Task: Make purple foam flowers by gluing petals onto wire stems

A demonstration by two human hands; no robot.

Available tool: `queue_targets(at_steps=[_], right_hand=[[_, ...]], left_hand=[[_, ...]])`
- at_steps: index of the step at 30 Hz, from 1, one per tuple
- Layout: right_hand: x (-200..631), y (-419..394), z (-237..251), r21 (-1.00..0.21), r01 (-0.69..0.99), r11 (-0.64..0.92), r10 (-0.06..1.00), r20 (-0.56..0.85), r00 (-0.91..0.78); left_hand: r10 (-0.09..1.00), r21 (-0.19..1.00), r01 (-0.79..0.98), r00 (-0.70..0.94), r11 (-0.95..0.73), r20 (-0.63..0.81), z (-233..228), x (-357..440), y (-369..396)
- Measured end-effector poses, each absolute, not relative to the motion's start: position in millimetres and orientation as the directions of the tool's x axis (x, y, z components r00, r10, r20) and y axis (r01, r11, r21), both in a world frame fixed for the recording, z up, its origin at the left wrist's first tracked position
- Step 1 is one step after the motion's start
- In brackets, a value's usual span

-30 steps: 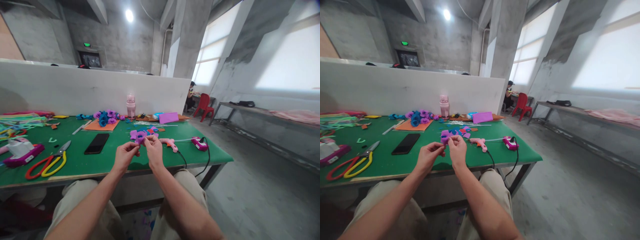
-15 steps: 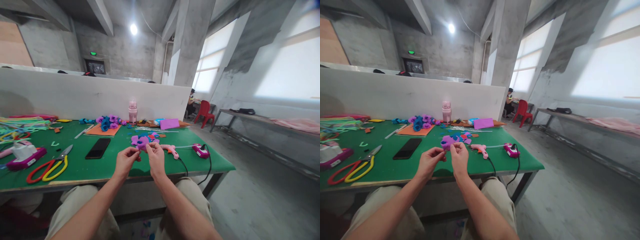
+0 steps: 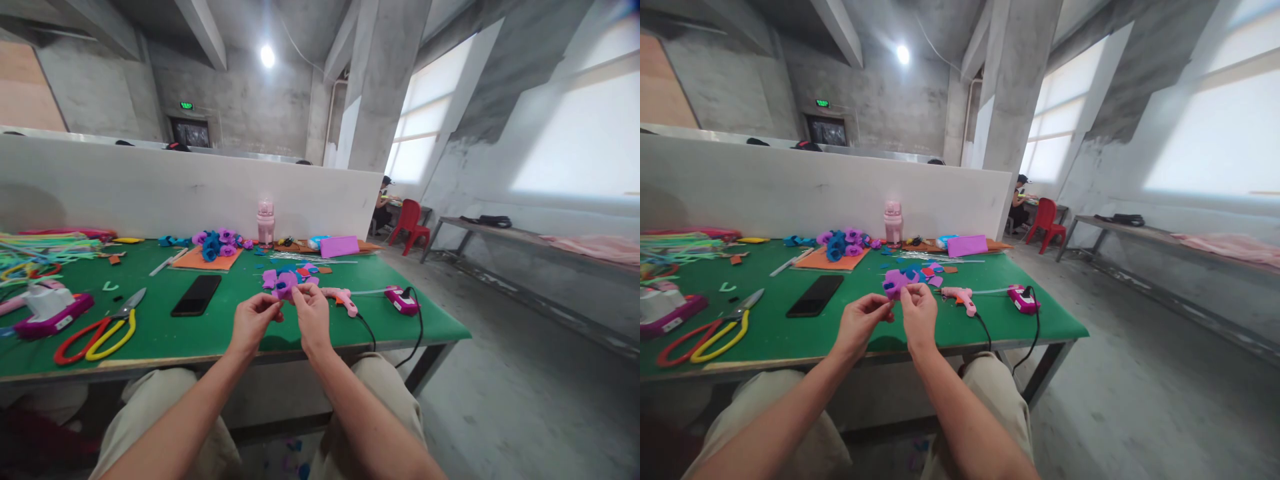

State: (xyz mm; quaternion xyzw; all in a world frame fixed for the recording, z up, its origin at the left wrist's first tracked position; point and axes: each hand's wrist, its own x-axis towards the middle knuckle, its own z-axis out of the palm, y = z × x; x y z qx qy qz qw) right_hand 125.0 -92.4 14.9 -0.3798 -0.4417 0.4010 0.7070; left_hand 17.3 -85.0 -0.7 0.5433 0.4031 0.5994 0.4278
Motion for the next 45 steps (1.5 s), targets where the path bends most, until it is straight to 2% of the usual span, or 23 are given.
queue_targets(at_steps=[10,16,25,31,39,45], right_hand=[[127,-91,14,-0.885,-0.233,0.404,0.908,0.357,0.220],[128,-87,10,-0.899,-0.277,0.340,0.939,0.308,0.153],[132,-84,5,-0.918,-0.263,0.295,0.944,0.323,-0.068],[132,-77,-9,-0.933,-0.255,0.253,0.955,0.284,-0.090],[138,-71,-7,-0.863,-0.469,0.187,0.966,0.249,-0.073],[135,-77,-1,-0.881,-0.383,0.278,0.952,0.305,-0.010]], left_hand=[[0.955,0.954,-0.052,-0.045,-0.294,0.292,-5,16,-81],[0.957,0.958,-0.034,-0.049,-0.286,0.284,-6,15,-81],[0.957,0.957,-0.034,-0.040,-0.288,0.286,-6,15,-82],[0.965,0.961,-0.108,-0.082,-0.255,0.247,-6,18,-83],[0.980,0.955,-0.225,-0.078,-0.195,0.182,-3,22,-86],[0.986,0.945,-0.280,-0.040,-0.167,0.163,-4,23,-85]])
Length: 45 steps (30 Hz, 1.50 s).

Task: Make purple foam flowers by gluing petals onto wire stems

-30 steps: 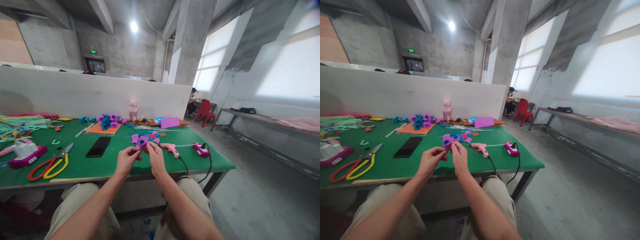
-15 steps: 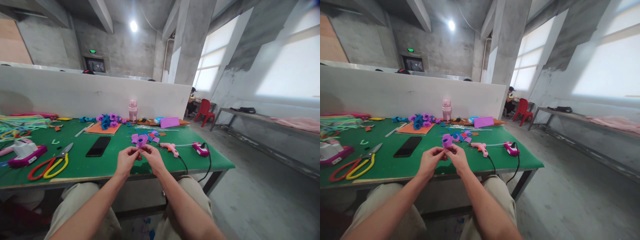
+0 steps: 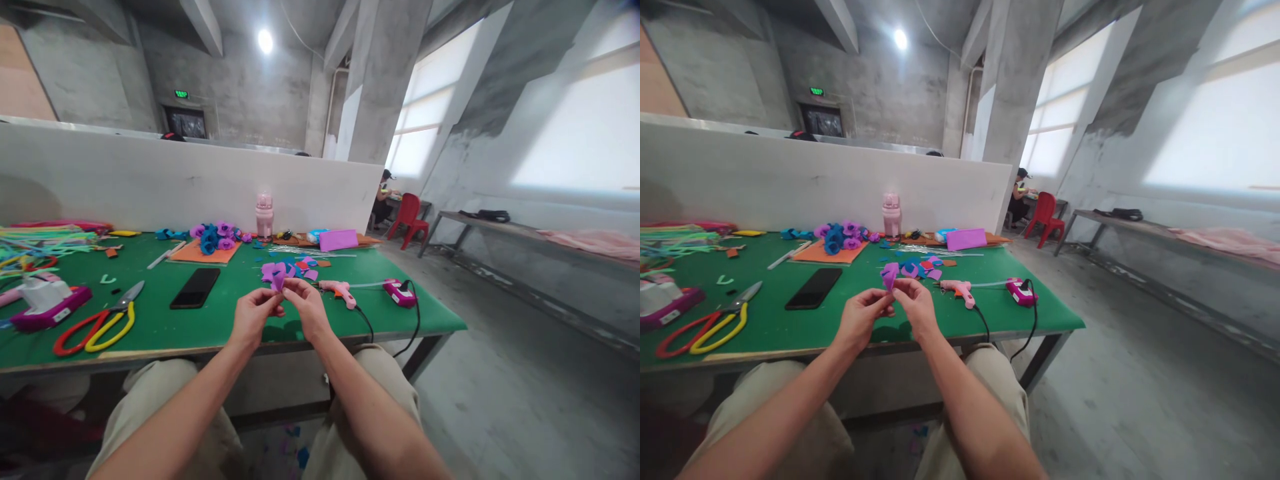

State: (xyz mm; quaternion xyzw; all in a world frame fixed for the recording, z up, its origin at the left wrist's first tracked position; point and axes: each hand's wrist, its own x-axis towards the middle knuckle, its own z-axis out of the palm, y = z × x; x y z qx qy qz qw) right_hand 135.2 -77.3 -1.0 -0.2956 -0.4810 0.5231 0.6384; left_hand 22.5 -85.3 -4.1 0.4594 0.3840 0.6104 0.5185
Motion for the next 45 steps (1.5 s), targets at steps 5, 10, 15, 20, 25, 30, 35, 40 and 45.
queue_targets(at_steps=[5,10,15,20,25,30,35,40,45], right_hand=[[132.2,-78.8,-0.8,-0.877,-0.388,0.282,0.947,0.320,-0.036],[132.0,-76.0,-3.0,-0.889,-0.336,0.310,0.945,0.327,0.006],[132.3,-77.2,-1.6,-0.906,-0.296,0.302,0.951,0.308,0.027],[132.9,-77.4,-1.8,-0.909,-0.284,0.305,0.950,0.311,0.026],[133.1,-74.9,-4.3,-0.911,-0.199,0.360,0.933,0.352,0.076],[134.8,-74.5,-5.6,-0.891,-0.007,0.454,0.888,0.453,0.077],[137.7,-76.0,-4.6,-0.852,0.168,0.496,0.855,0.512,0.075],[140.1,-75.8,-4.0,-0.861,0.153,0.485,0.866,0.497,0.049],[139.9,-75.2,-3.5,-0.894,0.005,0.447,0.894,0.447,-0.009]], left_hand=[[0.991,0.927,-0.351,-0.006,-0.130,0.137,-6.5,22.8,-84.0],[0.994,0.917,-0.386,0.007,-0.101,0.112,-7.4,23.8,-84.5],[0.994,0.916,-0.390,0.004,-0.096,0.106,-6.2,25.2,-84.6],[0.994,0.917,-0.386,0.005,-0.098,0.108,-5.6,25.5,-85.7],[0.995,0.921,-0.379,0.003,-0.094,0.103,-6.4,24.8,-85.0],[0.994,0.923,-0.371,-0.013,-0.102,0.105,-4.3,25.7,-85.7],[0.996,0.926,-0.366,-0.019,-0.090,0.090,-1.6,26.8,-88.5],[0.996,0.932,-0.352,-0.020,-0.086,0.084,-2.4,26.5,-89.1],[0.995,0.935,-0.341,-0.026,-0.096,0.092,-3.3,24.8,-87.5]])
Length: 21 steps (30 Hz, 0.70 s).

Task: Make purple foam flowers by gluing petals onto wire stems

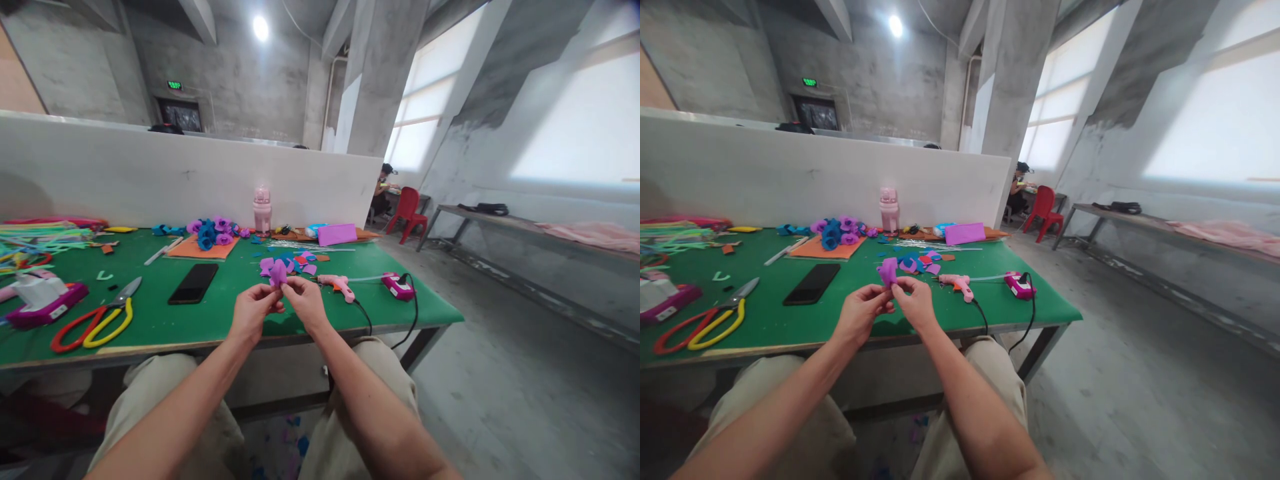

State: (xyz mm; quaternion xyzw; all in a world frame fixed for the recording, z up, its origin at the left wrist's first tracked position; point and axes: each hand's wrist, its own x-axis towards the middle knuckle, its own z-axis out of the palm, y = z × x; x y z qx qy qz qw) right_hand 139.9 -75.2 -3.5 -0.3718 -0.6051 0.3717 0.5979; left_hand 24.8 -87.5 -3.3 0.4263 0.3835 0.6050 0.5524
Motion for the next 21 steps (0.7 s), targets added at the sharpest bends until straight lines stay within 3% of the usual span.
queue_targets(at_steps=[6,13,16,21], right_hand=[[136,-78,-3,-0.938,-0.227,0.260,0.954,0.286,-0.090],[149,-74,4,-0.928,-0.250,0.274,0.950,0.301,-0.077],[152,-74,4,-0.931,-0.291,0.219,0.946,0.276,-0.171],[147,-79,0,-0.943,-0.312,0.115,0.926,0.215,-0.309]], left_hand=[[0.983,0.954,-0.239,-0.075,-0.179,0.165,-3,27,-90],[0.988,0.976,-0.155,-0.022,-0.156,0.154,9,9,-83],[0.976,0.962,-0.173,-0.092,-0.209,0.196,15,-6,-77],[0.980,0.963,-0.187,-0.004,-0.195,0.197,16,-8,-76]])
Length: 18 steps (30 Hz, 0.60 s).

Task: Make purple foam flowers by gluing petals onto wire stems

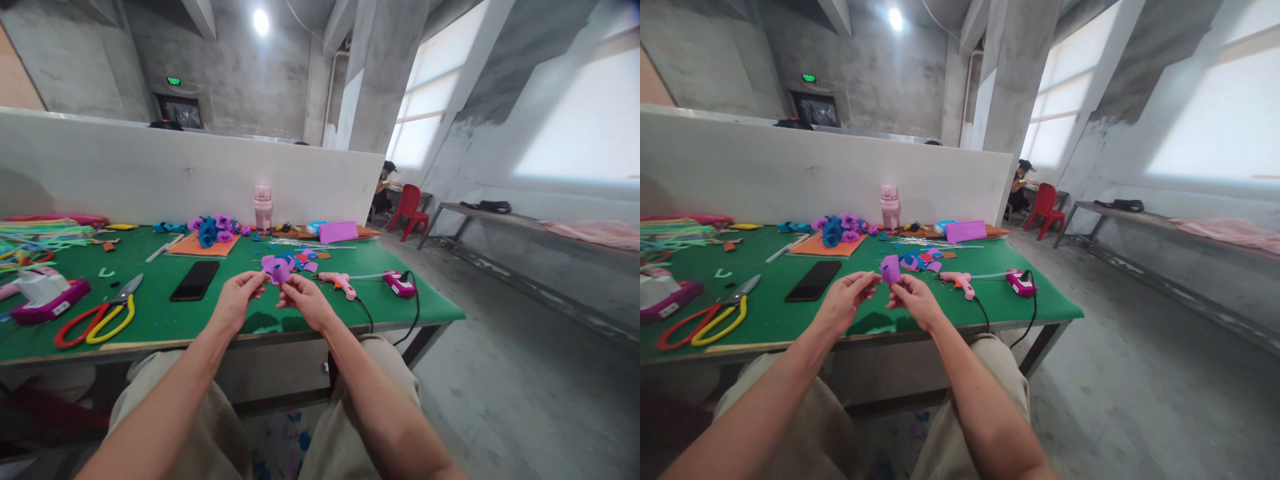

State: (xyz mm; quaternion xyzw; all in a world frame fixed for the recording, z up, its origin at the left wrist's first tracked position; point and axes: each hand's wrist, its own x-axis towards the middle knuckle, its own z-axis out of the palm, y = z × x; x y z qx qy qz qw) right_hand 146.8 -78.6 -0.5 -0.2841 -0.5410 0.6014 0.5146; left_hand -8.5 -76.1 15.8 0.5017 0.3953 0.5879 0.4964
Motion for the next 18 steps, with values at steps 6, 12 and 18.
queue_targets(at_steps=[6,12,18], right_hand=[[139.3,-81.9,-0.7,-0.948,-0.295,0.119,0.921,0.217,-0.324],[138.1,-82.3,-0.2,-0.945,-0.302,0.124,0.924,0.221,-0.312],[139.6,-82.0,1.8,-0.925,-0.370,0.081,0.932,0.202,-0.302]], left_hand=[[0.994,0.949,-0.305,0.045,-0.079,0.098,15.3,-1.8,-80.7],[0.990,0.953,-0.275,0.013,-0.129,0.137,16.4,-1.1,-81.5],[0.984,0.951,-0.253,-0.032,-0.180,0.178,15.3,2.3,-82.5]])
